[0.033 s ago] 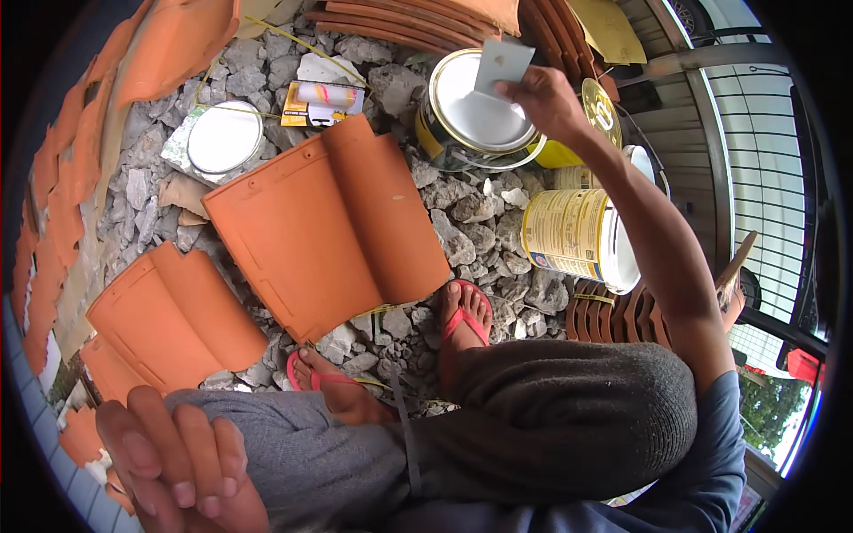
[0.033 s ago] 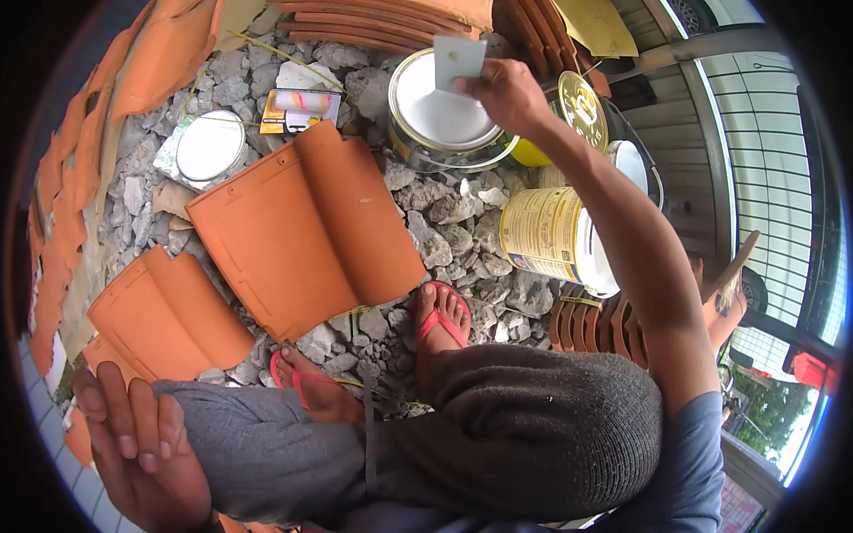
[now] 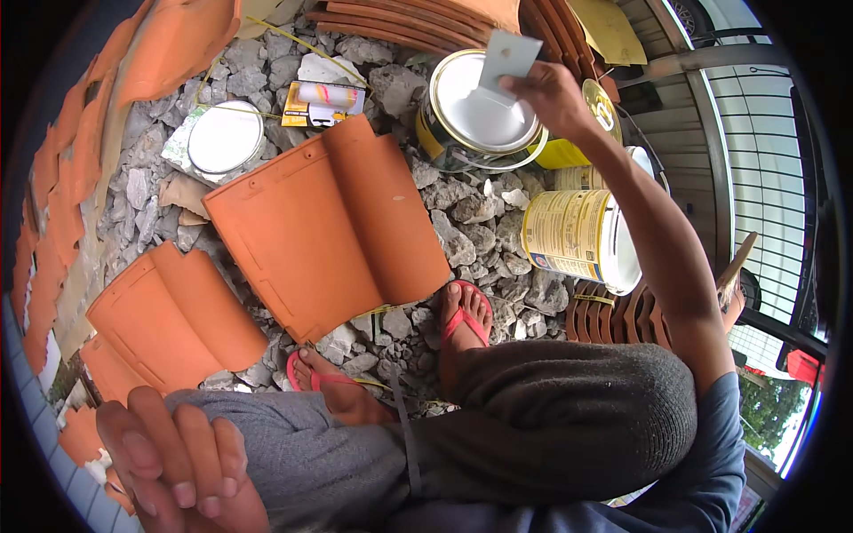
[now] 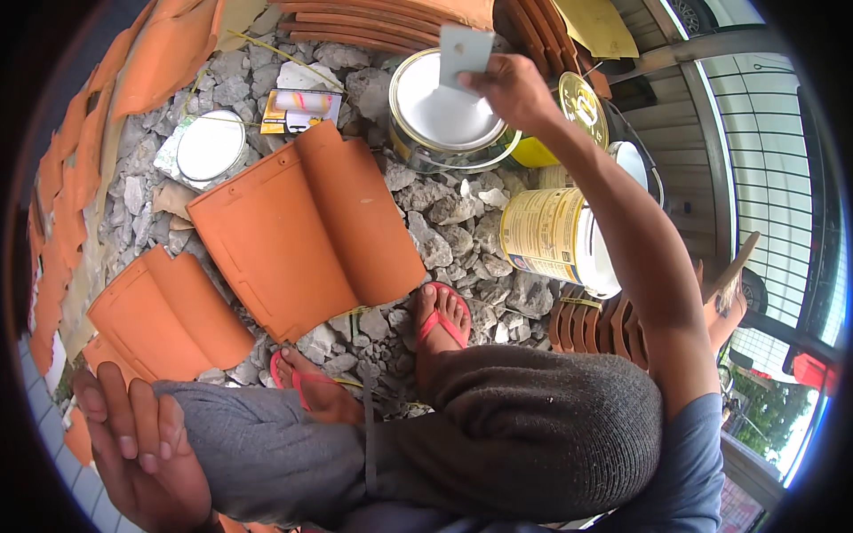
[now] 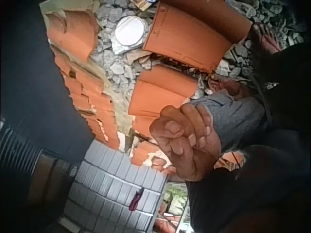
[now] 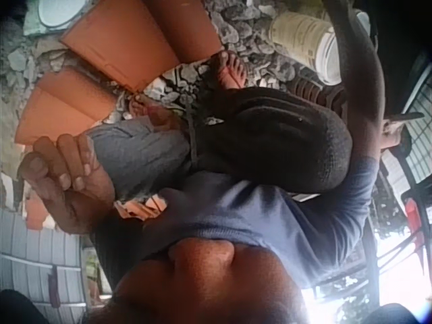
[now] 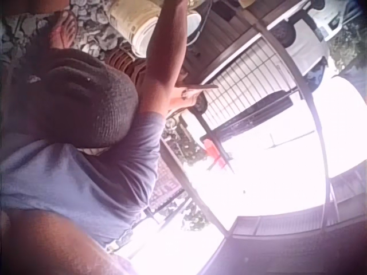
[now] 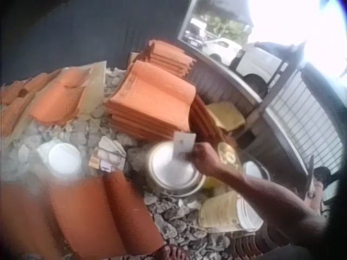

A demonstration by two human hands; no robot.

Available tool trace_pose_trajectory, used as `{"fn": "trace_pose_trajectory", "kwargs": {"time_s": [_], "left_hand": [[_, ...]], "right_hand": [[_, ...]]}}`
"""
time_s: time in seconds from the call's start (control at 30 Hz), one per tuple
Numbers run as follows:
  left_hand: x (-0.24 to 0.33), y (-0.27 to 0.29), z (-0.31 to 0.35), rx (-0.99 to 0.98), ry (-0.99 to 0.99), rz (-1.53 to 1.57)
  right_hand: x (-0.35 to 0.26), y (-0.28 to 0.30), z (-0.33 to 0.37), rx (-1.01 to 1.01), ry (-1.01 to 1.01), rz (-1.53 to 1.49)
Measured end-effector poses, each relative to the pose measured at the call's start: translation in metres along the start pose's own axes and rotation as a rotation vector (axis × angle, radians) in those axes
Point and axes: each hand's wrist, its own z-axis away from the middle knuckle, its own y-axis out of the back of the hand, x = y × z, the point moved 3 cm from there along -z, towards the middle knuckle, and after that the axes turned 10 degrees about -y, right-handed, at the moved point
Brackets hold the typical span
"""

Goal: The person opens paint cans using a metal strip and a tool, smears paint onto a roof tile, and pours liquid from a can into a bucket.

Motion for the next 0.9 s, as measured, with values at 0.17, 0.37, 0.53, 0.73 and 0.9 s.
{"fn": "trace_pose_trajectory", "kwargs": {"time_s": [0.17, 0.37, 0.53, 0.73, 0.9], "left_hand": [[0.003, 0.001, 0.002, 0.044, 0.008, -0.026], [0.0, -0.002, -0.003, 0.048, 0.024, -0.058], [0.0, -0.003, -0.005, 0.037, 0.041, -0.039], [-0.002, -0.005, -0.007, 0.037, 0.041, -0.056], [-0.003, -0.004, -0.008, 0.034, 0.045, -0.037]], "right_hand": [[-0.05, 0.054, 0.013, 0.03, 0.027, -0.092], [-0.118, 0.093, 0.055, 0.103, 0.368, -0.193], [-0.101, 0.116, 0.056, 0.236, 0.344, 0.049], [-0.087, 0.065, 0.045, -0.035, 0.462, 0.083], [-0.061, 0.021, 0.021, 0.062, 0.849, 0.478]]}}
